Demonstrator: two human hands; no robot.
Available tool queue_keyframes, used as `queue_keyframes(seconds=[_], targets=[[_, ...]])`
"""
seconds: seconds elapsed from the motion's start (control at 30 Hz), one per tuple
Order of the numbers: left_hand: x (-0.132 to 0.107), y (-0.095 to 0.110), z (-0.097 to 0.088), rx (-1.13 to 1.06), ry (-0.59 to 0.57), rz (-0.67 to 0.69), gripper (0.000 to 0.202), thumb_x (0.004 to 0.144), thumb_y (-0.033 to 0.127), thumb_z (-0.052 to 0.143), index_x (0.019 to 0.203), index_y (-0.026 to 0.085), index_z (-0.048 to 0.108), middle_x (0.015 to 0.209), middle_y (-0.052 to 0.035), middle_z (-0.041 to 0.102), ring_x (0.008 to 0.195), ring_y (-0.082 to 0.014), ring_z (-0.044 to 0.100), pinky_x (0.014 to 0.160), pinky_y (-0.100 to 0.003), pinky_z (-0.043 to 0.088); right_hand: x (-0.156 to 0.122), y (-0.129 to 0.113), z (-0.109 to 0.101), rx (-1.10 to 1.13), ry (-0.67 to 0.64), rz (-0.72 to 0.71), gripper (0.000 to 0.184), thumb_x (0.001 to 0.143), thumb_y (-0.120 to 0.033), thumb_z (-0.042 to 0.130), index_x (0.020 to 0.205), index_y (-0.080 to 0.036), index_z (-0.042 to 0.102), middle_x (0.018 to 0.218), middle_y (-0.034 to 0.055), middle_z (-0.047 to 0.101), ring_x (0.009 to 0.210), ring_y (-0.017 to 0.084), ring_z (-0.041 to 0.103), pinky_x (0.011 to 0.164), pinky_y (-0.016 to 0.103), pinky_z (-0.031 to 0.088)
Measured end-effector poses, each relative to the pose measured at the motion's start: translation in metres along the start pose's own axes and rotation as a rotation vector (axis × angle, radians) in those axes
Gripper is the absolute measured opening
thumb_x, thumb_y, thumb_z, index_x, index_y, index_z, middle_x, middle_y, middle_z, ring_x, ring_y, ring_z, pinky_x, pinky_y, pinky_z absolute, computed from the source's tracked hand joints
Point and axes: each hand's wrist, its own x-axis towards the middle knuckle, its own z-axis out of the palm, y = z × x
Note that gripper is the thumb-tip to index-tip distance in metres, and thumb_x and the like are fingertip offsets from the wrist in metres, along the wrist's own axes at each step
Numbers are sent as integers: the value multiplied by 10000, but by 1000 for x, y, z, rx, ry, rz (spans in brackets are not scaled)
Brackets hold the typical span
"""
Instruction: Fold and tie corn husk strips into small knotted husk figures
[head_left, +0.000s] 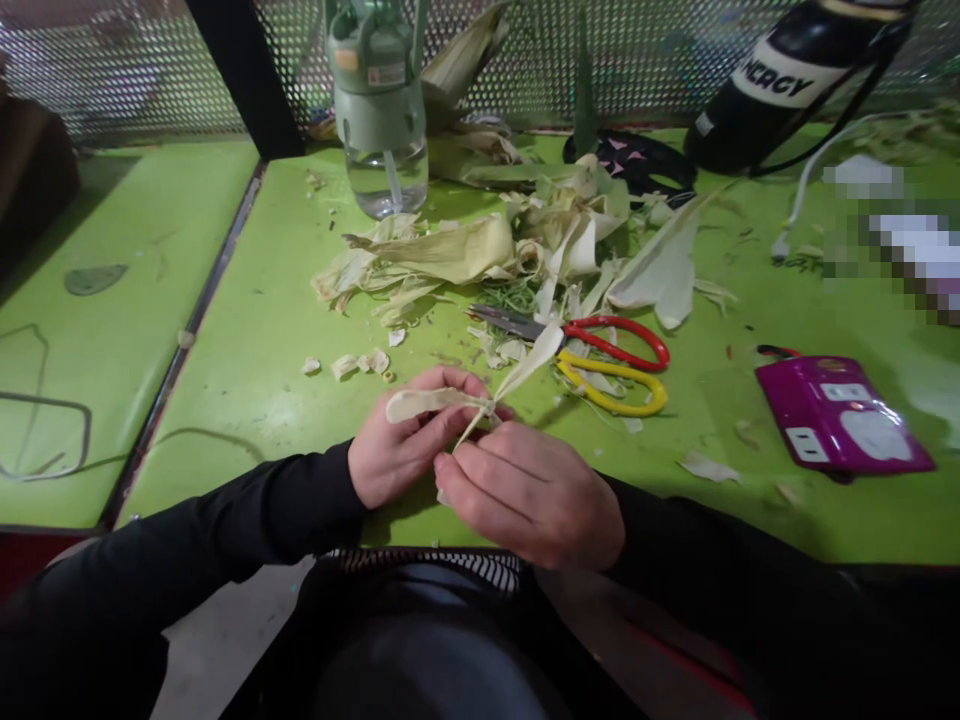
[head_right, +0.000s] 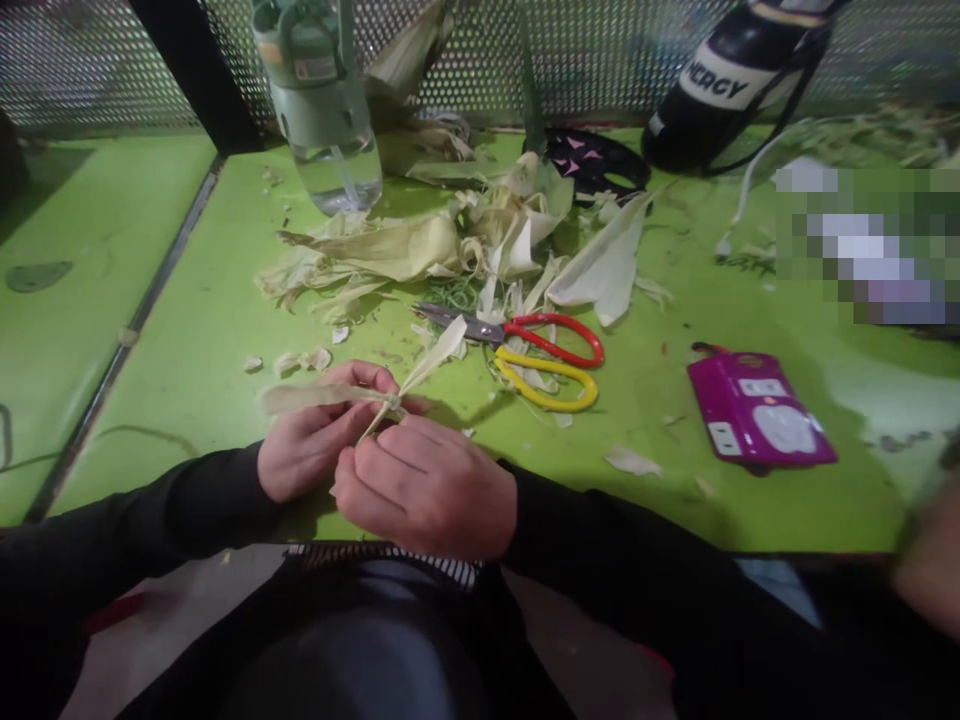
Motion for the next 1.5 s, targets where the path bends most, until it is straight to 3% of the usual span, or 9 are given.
queue_keyframes(seconds=[0.17,0.3,0.37,0.43,0.57,0.8,1.27,1.5], targets=[[6,-2,-5,-41,43,-7,256,838,397,761,888,161,676,816,-11,700,734,-102,660,695,-205,524,-1,4,3,70,22,4,100,938,-141,595,964,-170,687,805,16,735,727,153,631,718,313,549],[15,-4,-12,-258,-10,-112,350,754,424,832,915,163,663,710,15,676,648,-98,647,651,-211,523,-2,18,-3,127,119,278,255,911,-279,674,1147,-197,625,943,63,729,912,209,670,782,357,547],[17,-3,-14,-310,-19,-149,345,754,381,838,933,166,637,740,6,697,688,-120,685,693,-240,548,-2,27,-5,11,161,402,298,897,-240,674,1185,-207,600,1051,106,714,1004,260,657,835,416,528],[16,0,-14,-315,-30,-169,328,754,332,840,925,167,613,788,-3,716,730,-136,714,715,-255,559,-4,35,-5,-82,113,431,301,902,-193,628,1201,-209,599,1156,128,699,1061,302,637,886,478,495],[15,5,-16,-337,-40,-174,325,729,293,858,893,160,611,804,6,721,731,-129,725,750,-265,576,-6,40,-1,-30,13,423,186,947,-209,575,1122,-213,639,1064,84,742,1025,284,629,892,464,463],[17,1,-19,-339,-29,-175,352,720,304,872,915,146,625,793,-21,747,744,-135,738,735,-246,572,-4,36,0,6,35,390,57,957,-249,601,953,-212,645,872,52,728,795,208,607,752,371,410],[17,-3,-13,-311,9,-173,372,658,349,904,847,141,661,690,17,695,617,-97,665,598,-208,546,2,26,-4,-2,-60,287,234,922,-145,564,696,-208,567,626,22,562,636,165,430,623,324,383],[11,-2,-13,-232,-22,-172,347,691,374,886,810,128,673,670,11,678,552,-73,625,526,-178,496,-1,27,-5,17,-4,120,202,901,-147,580,710,-211,599,626,13,608,626,164,450,608,329,385]])
